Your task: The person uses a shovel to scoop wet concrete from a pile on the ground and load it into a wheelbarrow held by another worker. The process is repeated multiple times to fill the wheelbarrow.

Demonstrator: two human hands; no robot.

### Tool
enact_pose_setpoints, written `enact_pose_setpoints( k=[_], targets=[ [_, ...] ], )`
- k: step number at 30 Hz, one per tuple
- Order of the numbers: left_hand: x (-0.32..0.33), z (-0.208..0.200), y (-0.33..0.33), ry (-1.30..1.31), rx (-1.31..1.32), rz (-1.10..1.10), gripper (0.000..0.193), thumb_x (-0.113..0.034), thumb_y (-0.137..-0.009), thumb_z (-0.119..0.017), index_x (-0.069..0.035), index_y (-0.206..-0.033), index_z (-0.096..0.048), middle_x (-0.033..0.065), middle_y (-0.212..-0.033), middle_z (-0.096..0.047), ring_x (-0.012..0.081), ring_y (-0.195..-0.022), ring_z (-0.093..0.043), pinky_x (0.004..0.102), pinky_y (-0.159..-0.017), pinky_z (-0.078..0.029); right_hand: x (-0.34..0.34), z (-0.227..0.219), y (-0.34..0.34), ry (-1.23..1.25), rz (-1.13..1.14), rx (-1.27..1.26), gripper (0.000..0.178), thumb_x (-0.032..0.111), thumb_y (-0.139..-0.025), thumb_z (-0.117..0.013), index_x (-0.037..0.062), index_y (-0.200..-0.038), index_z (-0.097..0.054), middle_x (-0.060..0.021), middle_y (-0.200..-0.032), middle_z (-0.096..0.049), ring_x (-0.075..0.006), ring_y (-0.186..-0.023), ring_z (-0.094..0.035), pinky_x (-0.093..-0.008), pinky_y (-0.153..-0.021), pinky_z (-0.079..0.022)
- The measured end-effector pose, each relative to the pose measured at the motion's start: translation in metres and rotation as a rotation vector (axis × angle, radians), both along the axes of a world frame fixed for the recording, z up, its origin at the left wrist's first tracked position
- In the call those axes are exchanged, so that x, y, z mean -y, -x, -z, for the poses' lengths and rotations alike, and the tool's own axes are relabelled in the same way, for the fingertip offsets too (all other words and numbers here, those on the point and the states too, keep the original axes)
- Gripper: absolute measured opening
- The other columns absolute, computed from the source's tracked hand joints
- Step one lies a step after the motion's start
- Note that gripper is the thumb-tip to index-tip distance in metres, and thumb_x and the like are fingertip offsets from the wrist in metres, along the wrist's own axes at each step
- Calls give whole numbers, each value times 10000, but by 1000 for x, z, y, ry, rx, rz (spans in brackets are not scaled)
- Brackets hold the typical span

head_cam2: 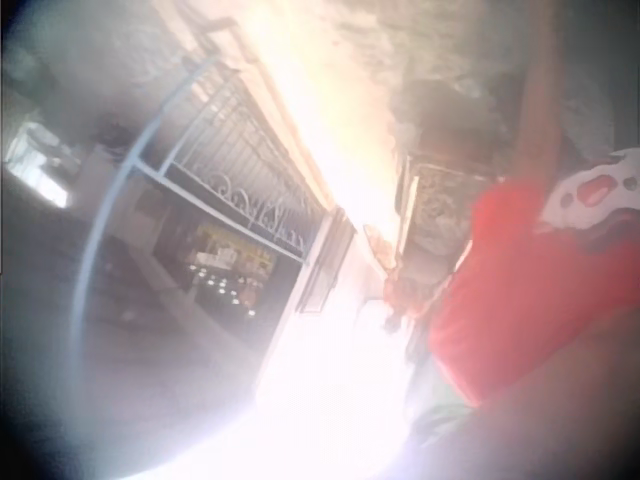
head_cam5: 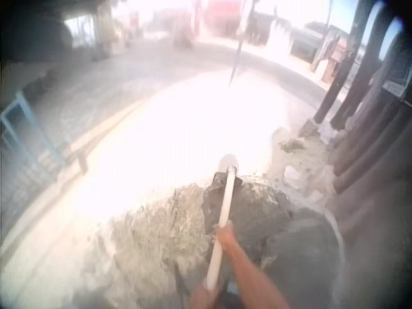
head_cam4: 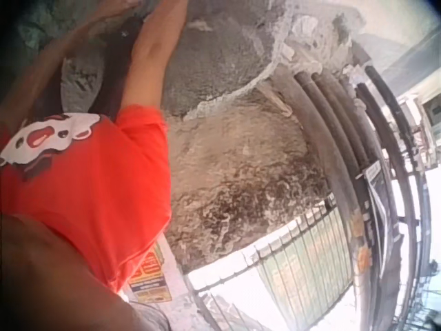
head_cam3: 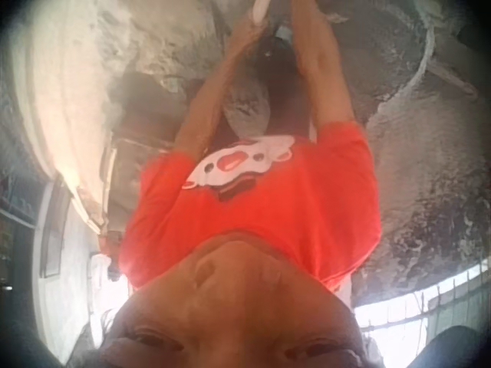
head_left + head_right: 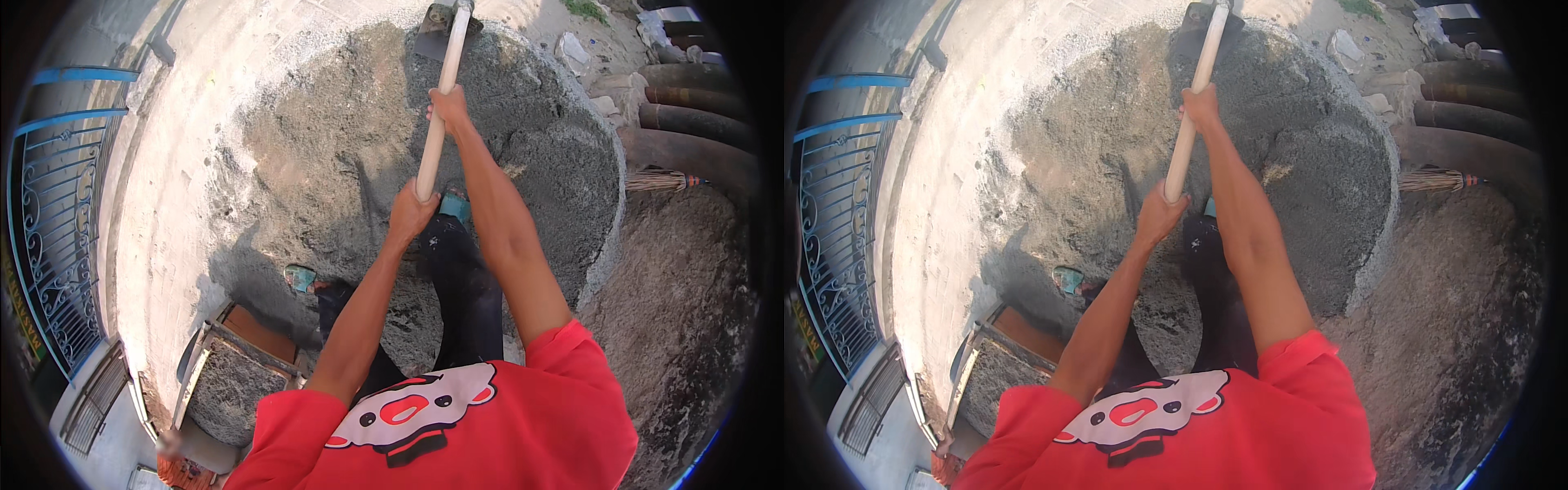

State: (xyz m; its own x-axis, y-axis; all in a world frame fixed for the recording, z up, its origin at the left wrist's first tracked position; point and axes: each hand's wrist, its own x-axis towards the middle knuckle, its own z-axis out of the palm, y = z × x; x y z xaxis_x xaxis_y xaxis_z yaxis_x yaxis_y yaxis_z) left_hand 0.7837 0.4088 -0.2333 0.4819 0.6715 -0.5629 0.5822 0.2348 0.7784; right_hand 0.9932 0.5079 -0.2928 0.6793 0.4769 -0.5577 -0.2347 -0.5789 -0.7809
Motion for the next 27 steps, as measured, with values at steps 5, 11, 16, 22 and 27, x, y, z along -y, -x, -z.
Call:
enact_pose_setpoints(
  k=[5, 11, 16, 22, 27],
  targets=[
    [42, 43, 1, 259, -165, 80, 441, -288, -779, -670, 25, -1064, -549, 233, -868, -642, 362, -793, -652, 429, -698, -488, 70, 119, 36, 471, -48, -182, 422, 136, -875, -579, -75, -1172, -365, -112, -729, -533, -188, -552, -555, -361, -456, -513],
    [112, 37, 80, 352, -351, 107, 419, -241, -771, -638, 32, -1067, -525, 252, -929, -635, 397, -863, -640, 468, -754, -494, 143, 127, 121, 529, -130, -420, 276, 159, -908, -533, -75, -1046, -486, -111, -649, -514, -188, -520, -529, -377, -433, -486],
    [116, 16, 114, 297, -400, 155, 365, -222, -775, -615, 32, -1023, -529, 265, -932, -632, 419, -890, -627, 482, -784, -478, 176, 138, 166, 469, -48, -569, 196, 144, -896, -550, -39, -958, -517, -90, -645, -517, -189, -504, -516, -360, -437, -481],
    [75, -51, 142, 151, -331, 226, 343, -210, -770, -640, 48, -980, -559, 261, -911, -644, 417, -868, -638, 488, -766, -505, 179, 103, 195, 284, 153, -786, 123, 85, -862, -579, -1, -918, -510, -91, -647, -522, -194, -514, -529, -345, -459, -489],
    [47, -122, 200, 74, -265, 293, 320, -209, -762, -639, 56, -933, -584, 252, -864, -652, 404, -819, -648, 473, -740, -516, 183, 45, 242, 48, 246, -951, 181, 83, -814, -618, 26, -908, -474, -87, -691, -516, -197, -569, -533, -334, -528, -511]
  ],
)
